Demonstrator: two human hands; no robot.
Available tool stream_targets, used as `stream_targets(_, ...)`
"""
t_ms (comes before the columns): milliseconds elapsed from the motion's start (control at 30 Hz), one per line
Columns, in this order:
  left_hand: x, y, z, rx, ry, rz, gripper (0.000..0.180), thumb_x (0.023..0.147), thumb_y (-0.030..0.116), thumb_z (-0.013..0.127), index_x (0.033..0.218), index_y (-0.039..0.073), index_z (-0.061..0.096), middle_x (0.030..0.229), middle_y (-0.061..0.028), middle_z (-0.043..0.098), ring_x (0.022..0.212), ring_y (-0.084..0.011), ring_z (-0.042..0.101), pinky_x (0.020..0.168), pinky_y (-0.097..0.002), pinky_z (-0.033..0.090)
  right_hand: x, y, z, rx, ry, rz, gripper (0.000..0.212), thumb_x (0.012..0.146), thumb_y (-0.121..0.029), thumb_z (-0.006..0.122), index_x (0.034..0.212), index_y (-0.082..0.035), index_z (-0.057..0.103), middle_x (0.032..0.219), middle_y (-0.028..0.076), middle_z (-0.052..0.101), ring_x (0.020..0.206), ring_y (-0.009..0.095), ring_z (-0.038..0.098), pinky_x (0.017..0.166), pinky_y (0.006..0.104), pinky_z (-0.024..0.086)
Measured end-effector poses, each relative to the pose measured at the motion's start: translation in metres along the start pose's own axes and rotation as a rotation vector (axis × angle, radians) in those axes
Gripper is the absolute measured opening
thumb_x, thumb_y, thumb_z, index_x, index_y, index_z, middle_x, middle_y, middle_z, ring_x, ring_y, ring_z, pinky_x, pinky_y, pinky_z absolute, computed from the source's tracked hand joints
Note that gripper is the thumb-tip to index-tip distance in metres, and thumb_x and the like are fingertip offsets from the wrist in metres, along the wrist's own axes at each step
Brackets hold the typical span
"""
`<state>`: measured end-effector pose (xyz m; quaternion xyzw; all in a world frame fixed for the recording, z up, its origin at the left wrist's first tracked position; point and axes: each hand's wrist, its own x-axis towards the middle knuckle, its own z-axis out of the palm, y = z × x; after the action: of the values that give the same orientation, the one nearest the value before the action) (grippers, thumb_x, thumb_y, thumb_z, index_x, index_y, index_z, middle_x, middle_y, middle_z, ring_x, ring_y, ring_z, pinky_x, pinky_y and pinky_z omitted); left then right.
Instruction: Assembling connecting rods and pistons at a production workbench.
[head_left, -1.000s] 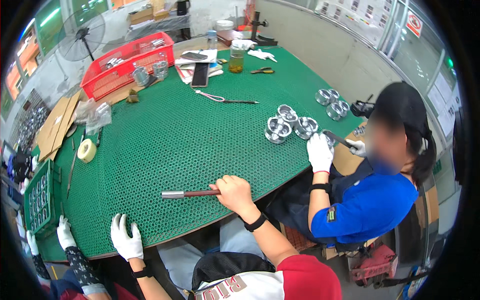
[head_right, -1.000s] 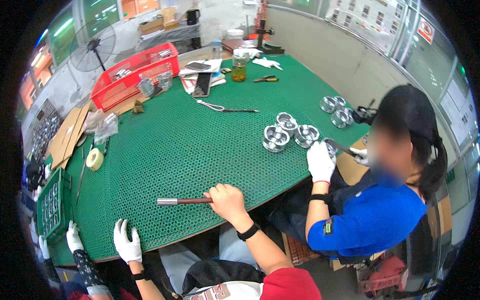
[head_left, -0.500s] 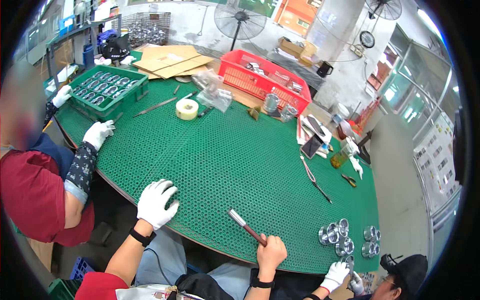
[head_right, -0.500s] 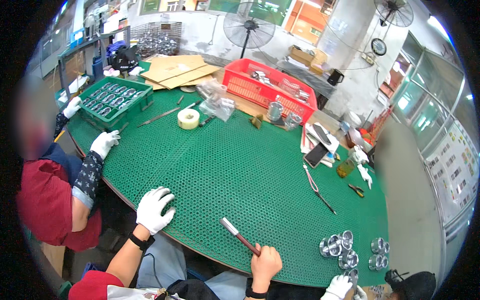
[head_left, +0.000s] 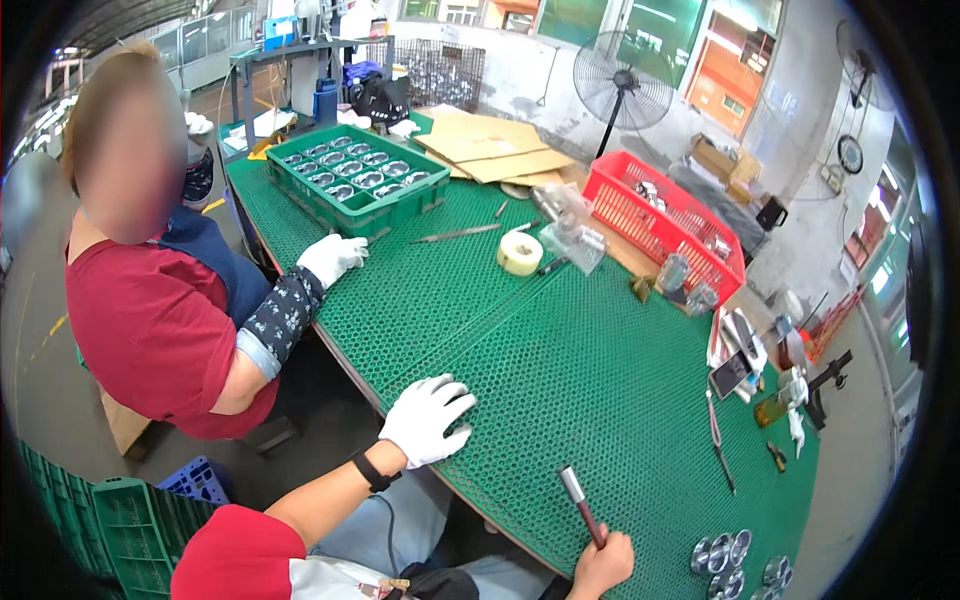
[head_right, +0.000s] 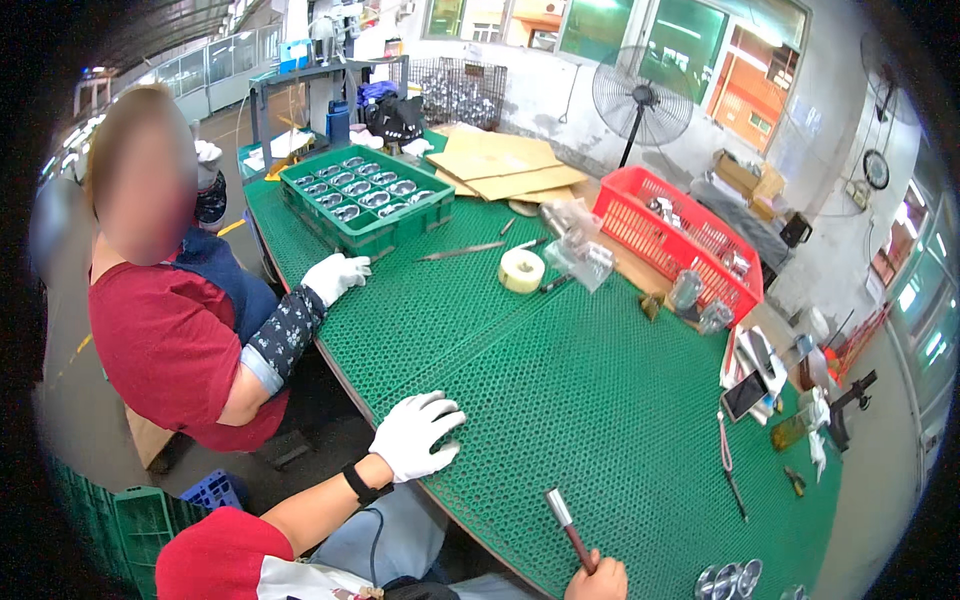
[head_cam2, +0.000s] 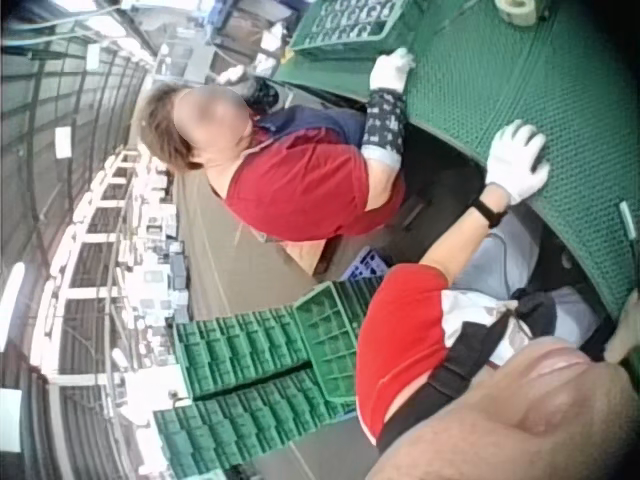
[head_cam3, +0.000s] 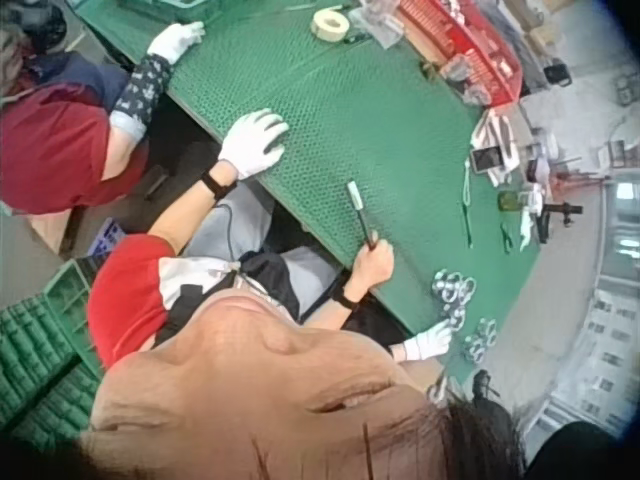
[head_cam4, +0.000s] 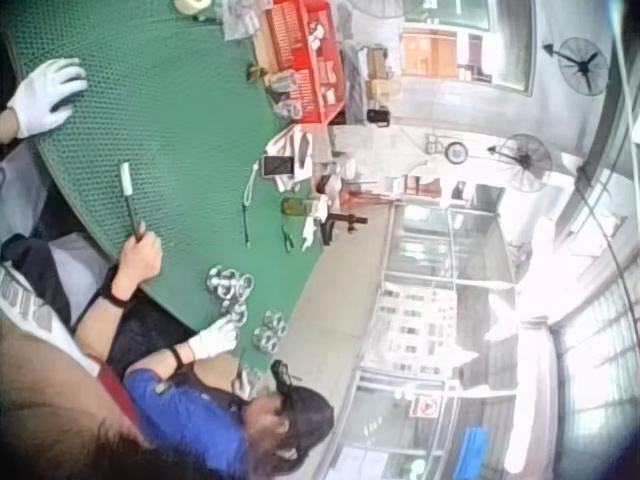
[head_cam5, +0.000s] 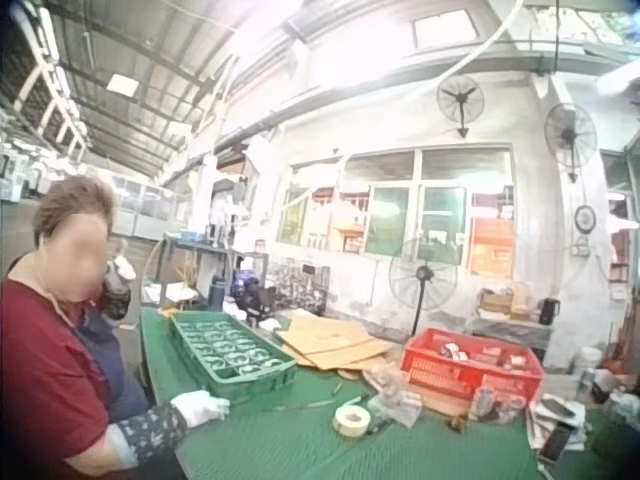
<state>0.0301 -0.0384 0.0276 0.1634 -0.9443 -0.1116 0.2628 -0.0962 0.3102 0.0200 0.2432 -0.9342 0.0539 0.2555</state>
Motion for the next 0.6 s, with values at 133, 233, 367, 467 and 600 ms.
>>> stream_targets(133,0.001,-0.003,-0.002,-0.006,0.02,-0.011,0.045,0.083,0.035,0.071,0.123,0.013,0.066,0.128,-0.0099,0.063,0.128,-0.0359,0.055,0.105,-0.0501,0.046,-0.003,-0.005,0.025,0.093,0.085,0.133,0.036,0.088,-0.024,0.073,0.067,-0.007,0.05,0.07,0.012,0.052,0.064,0.036,0.055,0.057,0.0494,0.041)
stream_targets(233,0.009,-0.006,0.001,-0.022,0.007,0.038,0.045,0.081,0.034,0.072,0.121,0.013,0.067,0.126,-0.0108,0.064,0.126,-0.0367,0.057,0.104,-0.05,0.046,-0.008,-0.001,0.034,0.103,0.105,0.124,0.035,0.087,-0.025,0.073,0.067,-0.007,0.051,0.07,0.012,0.052,0.065,0.036,0.055,0.057,0.0494,0.041)
stream_targets(367,0.029,0.014,0.009,-0.085,-0.041,0.039,0.044,0.078,0.027,0.074,0.117,0.009,0.068,0.124,-0.0142,0.065,0.121,-0.0379,0.059,0.103,-0.0484,0.047,-0.001,0.013,0.022,0.049,0.056,0.141,0.031,0.086,-0.027,0.074,0.069,-0.011,0.055,0.071,0.009,0.056,0.067,0.031,0.059,0.058,0.0457,0.047)
stream_targets(467,0.015,0.012,0.011,0.001,0.023,0.074,0.043,0.082,0.019,0.072,0.122,0.008,0.067,0.13,-0.0158,0.063,0.124,-0.0378,0.057,0.107,-0.0483,0.045,0.014,0.007,0.012,0.193,0.107,0.109,0.023,0.083,-0.023,0.076,0.071,-0.012,0.06,0.07,0.007,0.057,0.068,0.028,0.061,0.06,0.0428,0.05)
stream_targets(600,0.004,-0.021,0.025,0.043,0.013,0.098,0.045,0.086,0.016,0.069,0.128,0.003,0.064,0.133,-0.0206,0.061,0.126,-0.0405,0.055,0.109,-0.0501,0.043,0.02,0.002,0.029,0.304,0.189,0.108,0.02,0.08,-0.023,0.077,0.072,-0.013,0.063,0.07,0.005,0.058,0.066,0.027,0.063,0.059,0.0414,0.052)
